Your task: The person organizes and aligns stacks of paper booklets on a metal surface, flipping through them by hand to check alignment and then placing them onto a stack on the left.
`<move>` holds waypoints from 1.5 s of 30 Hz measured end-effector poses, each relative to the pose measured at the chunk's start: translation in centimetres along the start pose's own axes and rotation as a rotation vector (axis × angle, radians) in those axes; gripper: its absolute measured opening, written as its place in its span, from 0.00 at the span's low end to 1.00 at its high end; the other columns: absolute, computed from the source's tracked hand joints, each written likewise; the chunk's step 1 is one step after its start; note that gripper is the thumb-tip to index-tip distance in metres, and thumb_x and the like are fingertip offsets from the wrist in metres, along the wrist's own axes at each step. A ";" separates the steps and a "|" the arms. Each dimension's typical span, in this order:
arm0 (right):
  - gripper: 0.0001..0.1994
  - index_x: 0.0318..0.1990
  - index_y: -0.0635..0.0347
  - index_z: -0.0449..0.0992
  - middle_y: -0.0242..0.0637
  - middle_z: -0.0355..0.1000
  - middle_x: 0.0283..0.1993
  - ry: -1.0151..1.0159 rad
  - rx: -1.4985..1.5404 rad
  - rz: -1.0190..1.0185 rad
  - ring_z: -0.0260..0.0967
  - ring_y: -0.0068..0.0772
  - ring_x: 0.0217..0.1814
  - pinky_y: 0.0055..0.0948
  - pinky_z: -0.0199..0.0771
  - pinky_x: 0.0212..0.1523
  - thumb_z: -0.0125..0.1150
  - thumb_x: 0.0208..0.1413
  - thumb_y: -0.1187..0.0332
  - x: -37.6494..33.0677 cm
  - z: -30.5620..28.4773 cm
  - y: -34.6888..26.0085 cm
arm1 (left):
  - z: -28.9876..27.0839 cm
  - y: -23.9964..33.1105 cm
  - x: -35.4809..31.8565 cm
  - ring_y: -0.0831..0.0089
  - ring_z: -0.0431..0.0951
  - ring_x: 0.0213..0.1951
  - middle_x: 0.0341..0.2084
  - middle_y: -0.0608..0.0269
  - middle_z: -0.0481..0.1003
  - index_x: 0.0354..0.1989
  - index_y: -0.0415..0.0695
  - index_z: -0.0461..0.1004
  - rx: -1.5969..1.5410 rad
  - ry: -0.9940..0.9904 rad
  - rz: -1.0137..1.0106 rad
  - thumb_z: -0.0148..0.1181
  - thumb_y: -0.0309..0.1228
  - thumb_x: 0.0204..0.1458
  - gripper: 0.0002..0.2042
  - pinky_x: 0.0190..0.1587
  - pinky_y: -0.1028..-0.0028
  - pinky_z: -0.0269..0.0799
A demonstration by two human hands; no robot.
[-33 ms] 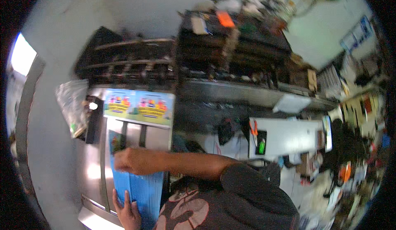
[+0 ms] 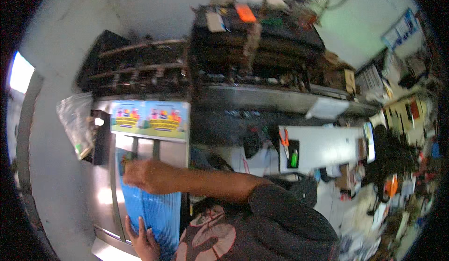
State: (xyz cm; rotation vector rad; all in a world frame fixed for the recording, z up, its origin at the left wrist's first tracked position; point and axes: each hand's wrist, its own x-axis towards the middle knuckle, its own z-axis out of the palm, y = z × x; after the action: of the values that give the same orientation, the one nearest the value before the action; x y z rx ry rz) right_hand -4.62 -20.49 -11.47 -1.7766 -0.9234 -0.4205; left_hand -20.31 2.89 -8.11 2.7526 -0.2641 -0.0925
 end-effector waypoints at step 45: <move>0.24 0.57 0.64 0.66 0.45 0.73 0.47 -0.514 -0.119 1.330 0.71 0.43 0.48 0.40 0.68 0.52 0.49 0.64 0.53 -28.3 -7.4 5.3 | -0.4 -3.0 0.4 0.45 0.68 0.59 0.62 0.40 0.62 0.56 0.57 0.74 -0.111 0.137 -0.002 0.65 0.37 0.50 0.22 0.59 0.54 0.65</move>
State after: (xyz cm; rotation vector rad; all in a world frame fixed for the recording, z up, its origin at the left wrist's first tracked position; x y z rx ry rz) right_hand -17.69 -39.05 -30.65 -2.2181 0.1230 0.8703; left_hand -19.38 5.75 -8.88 2.6348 -0.2124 0.0786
